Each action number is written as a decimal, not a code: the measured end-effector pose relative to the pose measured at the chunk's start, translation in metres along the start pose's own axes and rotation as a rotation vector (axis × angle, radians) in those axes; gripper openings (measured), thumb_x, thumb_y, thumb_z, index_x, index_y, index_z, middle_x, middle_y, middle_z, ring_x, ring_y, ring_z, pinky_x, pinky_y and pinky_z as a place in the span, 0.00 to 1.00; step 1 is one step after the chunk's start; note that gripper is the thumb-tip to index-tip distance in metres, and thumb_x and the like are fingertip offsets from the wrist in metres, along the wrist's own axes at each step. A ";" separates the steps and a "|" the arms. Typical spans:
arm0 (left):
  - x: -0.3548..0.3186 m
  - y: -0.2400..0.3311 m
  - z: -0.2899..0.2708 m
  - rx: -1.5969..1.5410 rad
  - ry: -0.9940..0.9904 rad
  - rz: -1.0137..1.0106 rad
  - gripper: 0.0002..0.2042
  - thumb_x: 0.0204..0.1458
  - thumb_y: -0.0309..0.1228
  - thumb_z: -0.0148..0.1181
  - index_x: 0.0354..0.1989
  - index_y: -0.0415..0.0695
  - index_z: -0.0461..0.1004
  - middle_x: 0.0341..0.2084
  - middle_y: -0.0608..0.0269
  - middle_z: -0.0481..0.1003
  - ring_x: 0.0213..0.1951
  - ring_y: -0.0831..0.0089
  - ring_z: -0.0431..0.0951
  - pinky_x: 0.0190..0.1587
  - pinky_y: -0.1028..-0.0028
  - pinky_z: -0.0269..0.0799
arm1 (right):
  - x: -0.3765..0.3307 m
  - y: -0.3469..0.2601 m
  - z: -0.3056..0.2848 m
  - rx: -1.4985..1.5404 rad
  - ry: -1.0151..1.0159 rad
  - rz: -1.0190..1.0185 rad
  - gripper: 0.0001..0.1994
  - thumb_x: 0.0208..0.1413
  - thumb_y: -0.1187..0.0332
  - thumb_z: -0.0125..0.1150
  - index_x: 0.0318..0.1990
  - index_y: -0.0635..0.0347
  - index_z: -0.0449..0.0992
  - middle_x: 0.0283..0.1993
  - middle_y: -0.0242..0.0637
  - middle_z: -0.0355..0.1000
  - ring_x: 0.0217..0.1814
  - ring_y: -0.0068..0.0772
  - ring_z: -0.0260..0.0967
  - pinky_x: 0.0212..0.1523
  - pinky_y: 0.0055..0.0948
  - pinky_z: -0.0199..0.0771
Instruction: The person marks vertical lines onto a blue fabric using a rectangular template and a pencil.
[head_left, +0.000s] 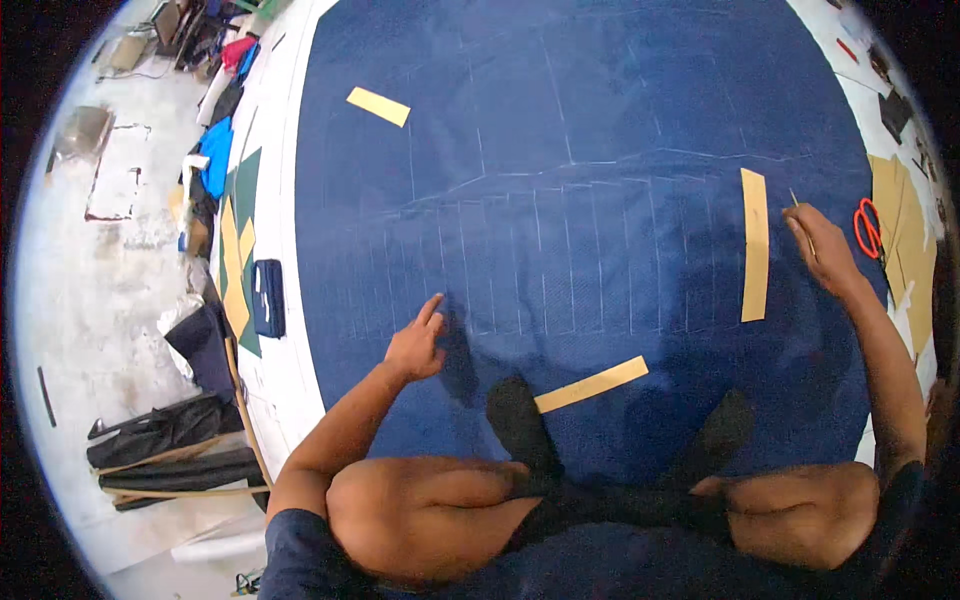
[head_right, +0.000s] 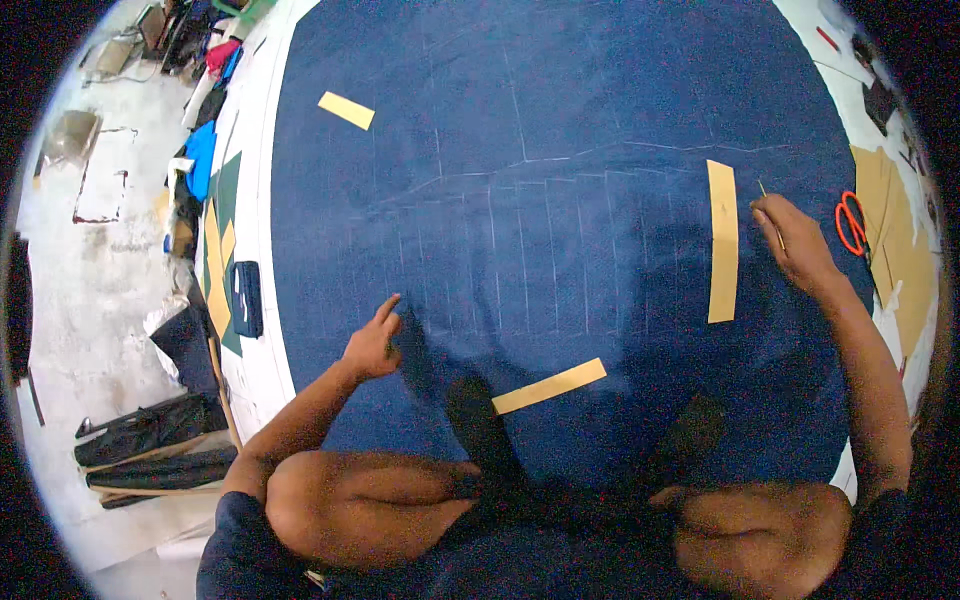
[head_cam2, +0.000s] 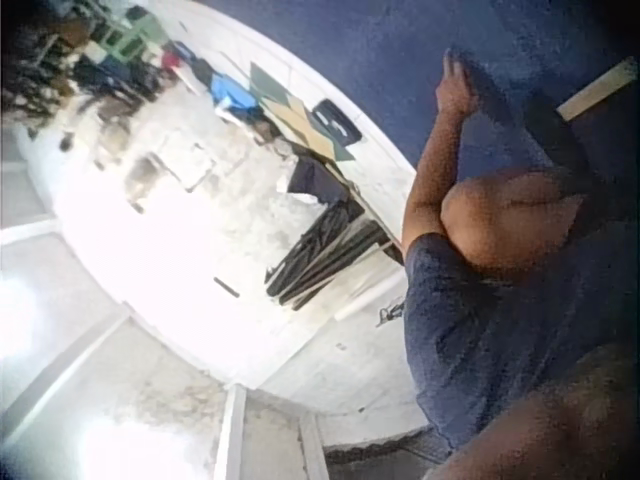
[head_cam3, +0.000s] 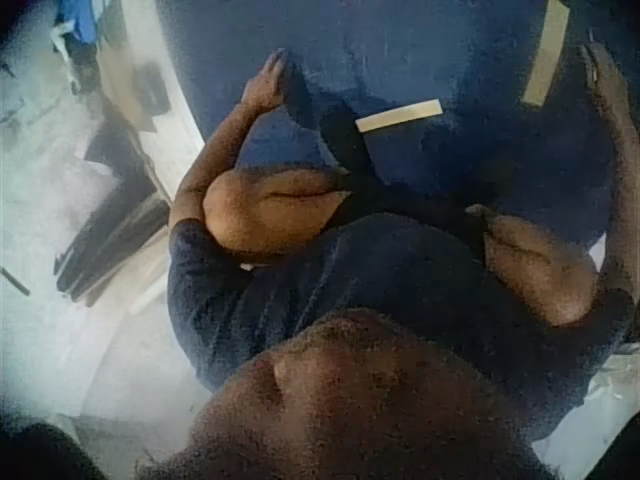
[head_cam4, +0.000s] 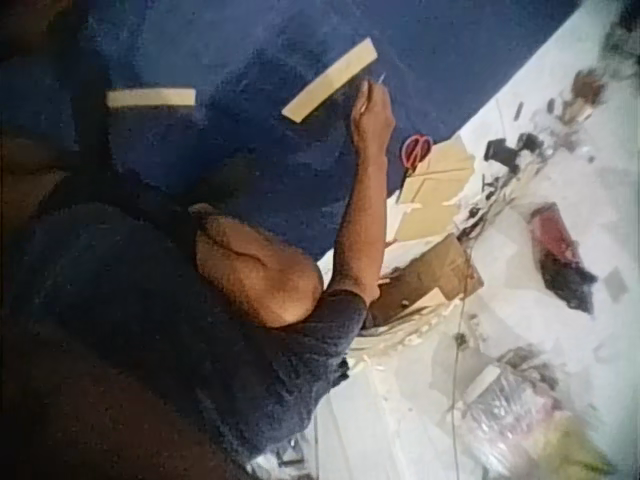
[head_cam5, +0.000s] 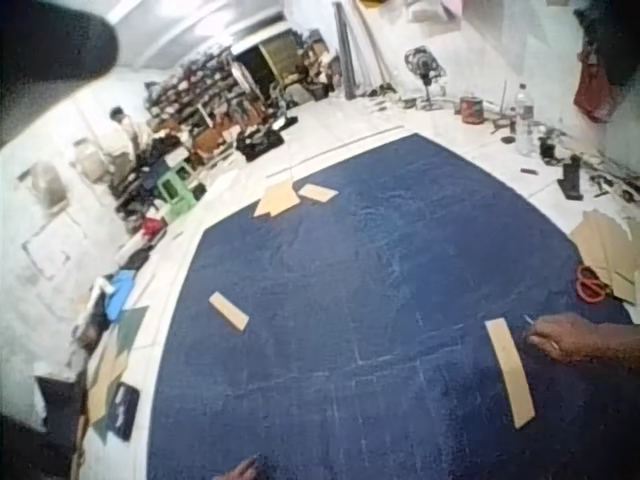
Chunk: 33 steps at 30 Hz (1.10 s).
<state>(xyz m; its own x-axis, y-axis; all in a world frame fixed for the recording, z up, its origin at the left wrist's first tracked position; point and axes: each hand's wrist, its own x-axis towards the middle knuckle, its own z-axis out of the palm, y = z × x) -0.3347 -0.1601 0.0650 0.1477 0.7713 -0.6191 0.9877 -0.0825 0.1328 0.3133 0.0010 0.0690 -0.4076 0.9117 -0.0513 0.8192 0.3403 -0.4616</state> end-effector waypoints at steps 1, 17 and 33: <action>0.005 0.001 -0.002 0.004 0.004 0.008 0.23 0.41 0.27 0.63 0.48 0.42 0.65 0.75 0.51 0.44 0.56 0.45 0.73 0.50 0.50 0.76 | 0.000 0.003 -0.001 0.011 0.039 -0.021 0.09 0.68 0.67 0.50 0.48 0.62 0.72 0.46 0.50 0.73 0.50 0.55 0.74 0.50 0.43 0.73; 0.019 0.040 -0.009 0.166 -0.247 0.189 0.25 0.41 0.28 0.62 0.52 0.42 0.66 0.74 0.52 0.47 0.52 0.47 0.77 0.50 0.53 0.77 | -0.032 -0.004 -0.016 -0.073 0.023 -0.028 0.08 0.65 0.68 0.54 0.46 0.63 0.71 0.42 0.51 0.72 0.46 0.59 0.73 0.45 0.45 0.73; 0.041 0.052 -0.015 0.212 -0.172 0.477 0.24 0.42 0.29 0.63 0.50 0.40 0.65 0.74 0.53 0.48 0.49 0.45 0.77 0.44 0.51 0.78 | -0.025 -0.040 -0.021 -0.155 -0.103 0.006 0.08 0.66 0.69 0.53 0.47 0.64 0.72 0.43 0.49 0.72 0.47 0.55 0.72 0.47 0.44 0.72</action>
<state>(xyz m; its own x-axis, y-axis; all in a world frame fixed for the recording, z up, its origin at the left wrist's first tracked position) -0.2781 -0.1239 0.0583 0.5700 0.5042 -0.6488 0.7953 -0.5368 0.2816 0.2990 -0.0303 0.1074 -0.4356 0.8879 -0.1478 0.8708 0.3741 -0.3190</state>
